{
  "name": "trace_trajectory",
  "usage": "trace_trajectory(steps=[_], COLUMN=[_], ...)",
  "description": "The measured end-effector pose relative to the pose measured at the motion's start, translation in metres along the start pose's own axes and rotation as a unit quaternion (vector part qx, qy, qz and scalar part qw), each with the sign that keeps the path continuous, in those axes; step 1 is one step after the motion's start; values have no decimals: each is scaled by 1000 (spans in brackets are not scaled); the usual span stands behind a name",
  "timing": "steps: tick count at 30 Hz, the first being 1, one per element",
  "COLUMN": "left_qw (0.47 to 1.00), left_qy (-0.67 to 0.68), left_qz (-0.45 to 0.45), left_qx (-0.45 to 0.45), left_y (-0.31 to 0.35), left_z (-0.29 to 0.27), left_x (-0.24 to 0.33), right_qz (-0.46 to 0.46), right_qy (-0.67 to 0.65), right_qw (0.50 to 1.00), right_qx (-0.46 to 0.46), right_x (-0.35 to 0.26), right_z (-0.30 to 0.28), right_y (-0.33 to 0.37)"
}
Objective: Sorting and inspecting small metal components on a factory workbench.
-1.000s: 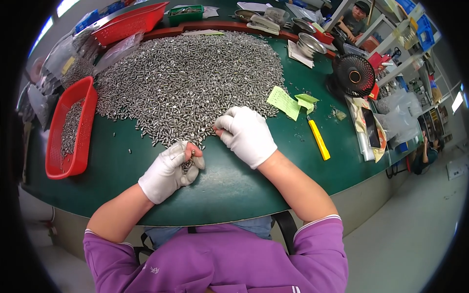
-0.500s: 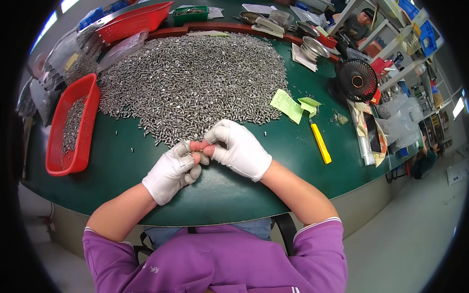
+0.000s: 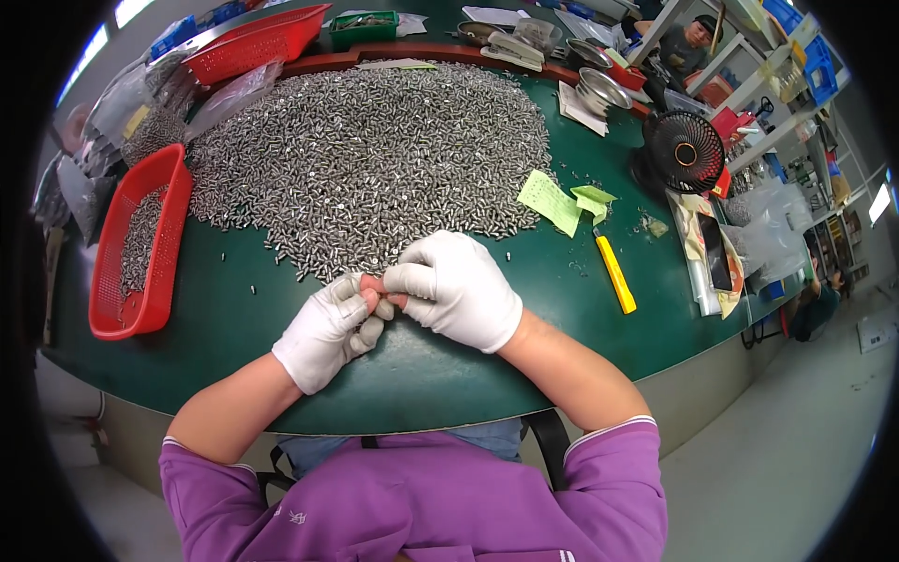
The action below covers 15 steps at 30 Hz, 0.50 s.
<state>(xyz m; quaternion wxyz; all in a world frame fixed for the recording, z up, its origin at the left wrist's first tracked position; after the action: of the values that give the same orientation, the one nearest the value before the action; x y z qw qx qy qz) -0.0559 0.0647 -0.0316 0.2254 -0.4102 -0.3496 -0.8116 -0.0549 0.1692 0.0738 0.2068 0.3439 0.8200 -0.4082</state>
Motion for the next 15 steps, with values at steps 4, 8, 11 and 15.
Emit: trace_trajectory(steps=[4,8,11,15], left_qw=[1000,999,999,999], left_qy=[25,32,30,33], left_qz=[-4,1,-5,0], left_qx=[-13,-17,-16,-15], left_y=[0,0,-1,-1], left_z=[-4,-4,-3,-2], left_x=[-3,-3,-3,-4], right_qz=[-39,-57,-59,-57], right_qy=[92,103,74,54], right_qw=[993,991,995,997], right_qx=[-56,-58,-15,10], right_x=[-12,-16,-14,-17], right_z=[4,6,1,-2], right_y=[-6,-6,-3,-3])
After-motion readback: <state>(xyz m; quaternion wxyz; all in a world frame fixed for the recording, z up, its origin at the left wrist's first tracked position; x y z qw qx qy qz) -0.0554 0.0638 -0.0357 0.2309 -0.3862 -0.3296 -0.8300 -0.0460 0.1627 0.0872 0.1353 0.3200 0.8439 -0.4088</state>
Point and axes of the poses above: each hand's wrist, its own y-axis away from the middle knuckle, its own z-axis out of the palm, x = y × z, the point moved 9 cm from there along -y, towards the middle knuckle, and after that the axes turned 13 degrees about -y, right-handed, at the moved point
